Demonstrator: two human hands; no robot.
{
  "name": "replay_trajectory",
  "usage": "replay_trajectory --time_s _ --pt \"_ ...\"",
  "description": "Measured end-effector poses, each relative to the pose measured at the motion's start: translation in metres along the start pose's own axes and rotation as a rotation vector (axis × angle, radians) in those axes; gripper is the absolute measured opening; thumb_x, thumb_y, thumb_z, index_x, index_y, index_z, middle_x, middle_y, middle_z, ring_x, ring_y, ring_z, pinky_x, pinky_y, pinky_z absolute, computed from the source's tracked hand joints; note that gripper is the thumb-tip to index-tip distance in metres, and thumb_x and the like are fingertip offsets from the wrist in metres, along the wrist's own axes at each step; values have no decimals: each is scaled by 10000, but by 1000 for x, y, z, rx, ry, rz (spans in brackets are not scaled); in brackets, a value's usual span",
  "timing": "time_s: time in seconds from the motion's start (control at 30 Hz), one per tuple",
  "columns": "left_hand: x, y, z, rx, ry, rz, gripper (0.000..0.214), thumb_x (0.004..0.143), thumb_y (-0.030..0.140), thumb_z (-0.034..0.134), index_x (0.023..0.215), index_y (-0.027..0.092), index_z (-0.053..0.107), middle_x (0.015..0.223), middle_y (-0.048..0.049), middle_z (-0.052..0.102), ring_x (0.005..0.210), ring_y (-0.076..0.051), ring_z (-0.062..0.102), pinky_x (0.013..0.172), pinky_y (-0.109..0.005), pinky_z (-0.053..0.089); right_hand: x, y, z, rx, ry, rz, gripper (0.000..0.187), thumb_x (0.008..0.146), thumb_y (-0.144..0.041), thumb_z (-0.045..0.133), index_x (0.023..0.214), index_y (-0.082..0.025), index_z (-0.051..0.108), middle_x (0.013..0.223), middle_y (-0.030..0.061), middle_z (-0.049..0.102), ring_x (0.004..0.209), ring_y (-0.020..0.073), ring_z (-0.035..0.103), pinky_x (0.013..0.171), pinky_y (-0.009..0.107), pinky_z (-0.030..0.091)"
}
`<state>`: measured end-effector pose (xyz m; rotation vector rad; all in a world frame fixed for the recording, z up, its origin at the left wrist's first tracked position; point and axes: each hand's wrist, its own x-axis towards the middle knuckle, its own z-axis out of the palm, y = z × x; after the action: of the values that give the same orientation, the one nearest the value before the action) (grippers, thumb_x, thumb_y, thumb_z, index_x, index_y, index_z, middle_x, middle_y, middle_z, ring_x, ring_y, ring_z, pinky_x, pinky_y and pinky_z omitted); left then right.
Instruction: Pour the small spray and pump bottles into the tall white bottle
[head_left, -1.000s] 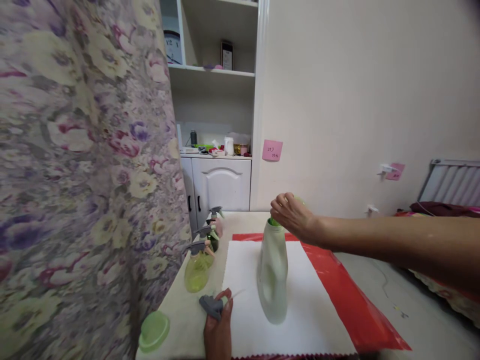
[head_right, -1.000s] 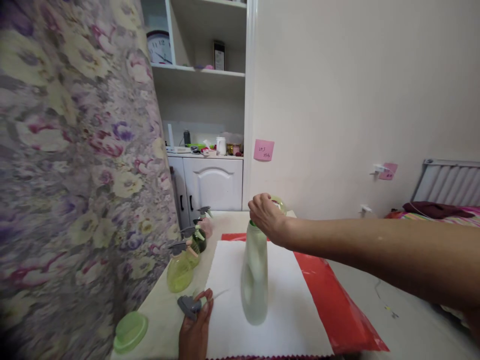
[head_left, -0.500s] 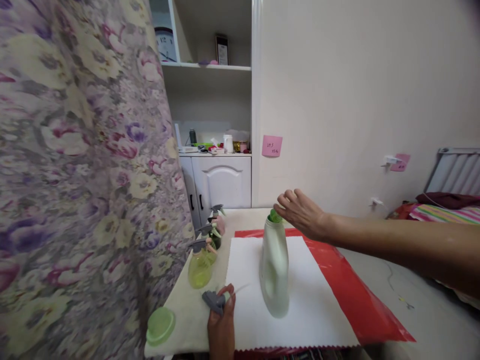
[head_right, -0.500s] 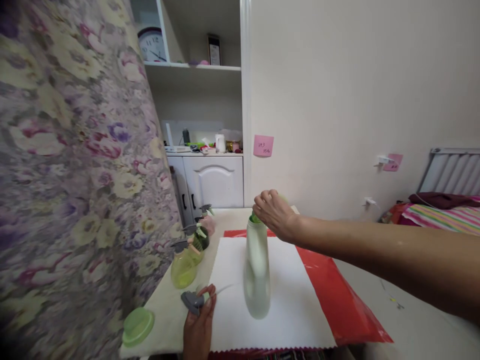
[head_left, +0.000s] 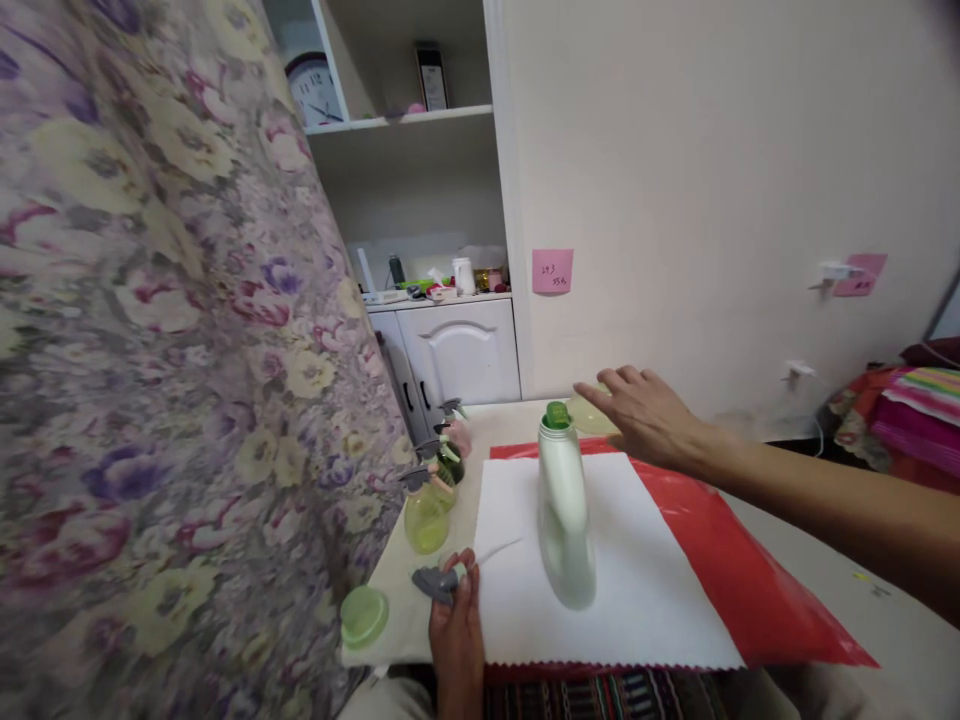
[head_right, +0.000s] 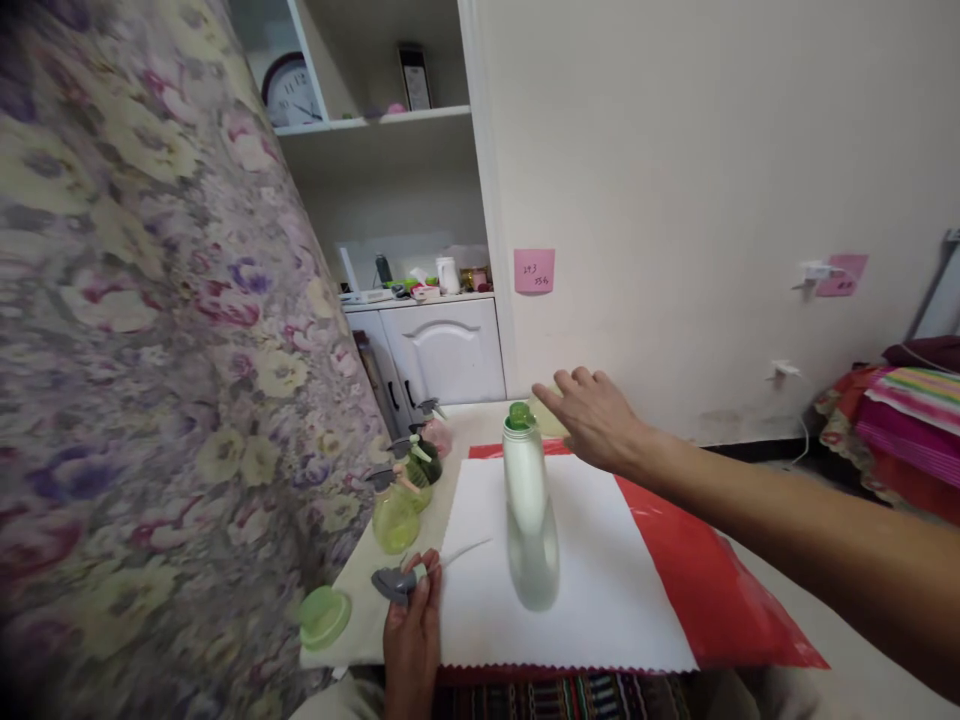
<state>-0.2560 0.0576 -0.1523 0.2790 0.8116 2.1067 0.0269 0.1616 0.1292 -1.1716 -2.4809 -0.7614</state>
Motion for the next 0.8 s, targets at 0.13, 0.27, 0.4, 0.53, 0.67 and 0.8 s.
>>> replay_trajectory --time_s 0.13,0.27,0.4,0.53,0.67,0.8 --pt "-14 21 6 12 33 54 300 742 95 734 1027 171 681 1039 -66 736 992 -142 696 902 -200 538 -53 3 31 608 5 269 734 758 -436 661 1407 -303 345 1252 109 539 1045 315 569 766 419 499" --pt "-44 45 26 43 48 86 329 714 119 769 1024 187 682 1027 -50 742 981 -138 696 881 -196 548 -131 -35 87 1258 -100 402 772 741 -472 688 1411 -284 355 1321 123 525 1198 316 529 899 462 498" --pt "-83 64 61 143 34 98 367 663 213 823 1003 184 687 1004 -43 742 954 -140 697 851 -187 555 -186 -89 122 1429 -176 471 816 674 -383 742 1398 -240 394 1319 132 523 1206 309 523 950 441 469" --pt "-118 72 95 312 -60 133 397 653 268 828 1013 194 678 1002 -30 738 948 -144 689 828 -182 553 -200 -111 126 1437 -148 412 848 656 -307 750 1417 -226 382 1309 115 530 1237 297 495 1035 415 416" --pt "-141 67 115 538 -110 157 427 627 334 835 993 175 681 974 -61 750 939 -204 695 810 -238 565 -205 -104 124 1403 -115 381 839 677 -242 726 1431 -244 358 1365 102 476 1287 278 445 1081 406 375" --pt "-158 58 130 620 -180 139 437 610 357 836 970 166 681 963 -88 757 910 -238 703 795 -287 564 -211 -98 122 1354 -119 387 867 642 -108 663 1433 -266 346 1367 80 460 1294 257 429 1097 400 356"
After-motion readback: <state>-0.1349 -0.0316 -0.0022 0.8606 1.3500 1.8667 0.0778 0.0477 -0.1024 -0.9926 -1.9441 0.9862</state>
